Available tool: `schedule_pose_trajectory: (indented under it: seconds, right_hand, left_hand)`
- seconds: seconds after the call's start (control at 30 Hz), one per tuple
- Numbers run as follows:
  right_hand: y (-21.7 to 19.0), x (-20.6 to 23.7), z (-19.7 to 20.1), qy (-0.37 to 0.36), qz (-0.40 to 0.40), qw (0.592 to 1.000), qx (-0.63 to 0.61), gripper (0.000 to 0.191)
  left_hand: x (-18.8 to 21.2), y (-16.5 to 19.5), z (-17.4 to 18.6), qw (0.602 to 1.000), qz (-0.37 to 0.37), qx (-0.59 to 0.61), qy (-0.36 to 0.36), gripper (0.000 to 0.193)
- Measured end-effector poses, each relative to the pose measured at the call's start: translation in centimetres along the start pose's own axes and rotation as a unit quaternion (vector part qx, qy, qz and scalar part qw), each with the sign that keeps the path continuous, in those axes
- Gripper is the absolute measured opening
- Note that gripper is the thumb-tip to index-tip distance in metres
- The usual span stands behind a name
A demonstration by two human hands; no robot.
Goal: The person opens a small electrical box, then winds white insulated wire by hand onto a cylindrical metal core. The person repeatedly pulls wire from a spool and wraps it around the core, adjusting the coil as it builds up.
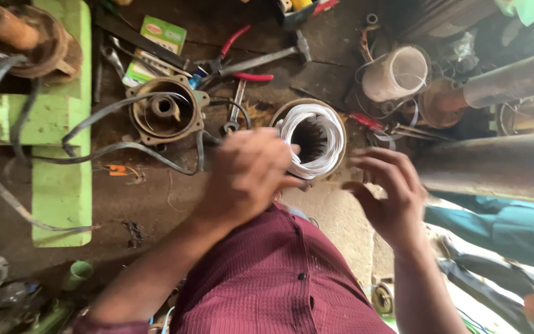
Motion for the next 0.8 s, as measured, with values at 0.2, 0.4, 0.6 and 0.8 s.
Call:
schedule_pose_trajectory:
  seconds: [0.2,0.4,0.6,0.8]
  right_hand:
    - [-3.1,-4.2,-2.6,-0.154,0.091,0.979,0.094,0.049]
    - [-2.4,-5.5,-3.9,-0.260,0.166,0.932,0.189,0.044]
    - [-0.5,-5.6,-6.8,-0.341,0.171,0.896,0.228,0.044]
    - [-1.1,-4.9,-5.9,-0.230,0.212,0.937,0.153,0.045]
  left_hand:
    - [-0.8,1.5,-5.7,0.984,-0.051,-0.129,-0.113,0.032]
    - [-0.5,1.6,-5.7,0.979,-0.048,-0.158,-0.116,0.027]
    - [-0.7,1.5,-5.5,0.986,-0.028,-0.131,-0.101,0.025]
    - [-0.8,1.5,-5.5,0.986,0.004,-0.140,-0.094,0.024]
Point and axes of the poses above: each hand's wrist, its own x-axis away from the middle knuckle, its own z-axis out of the back of the hand, y = z × x, the point moved 9 cm from there along -x, towards the middle knuckle, and after that the axes turned 9 degrees about -y, right-handed, at the moved point
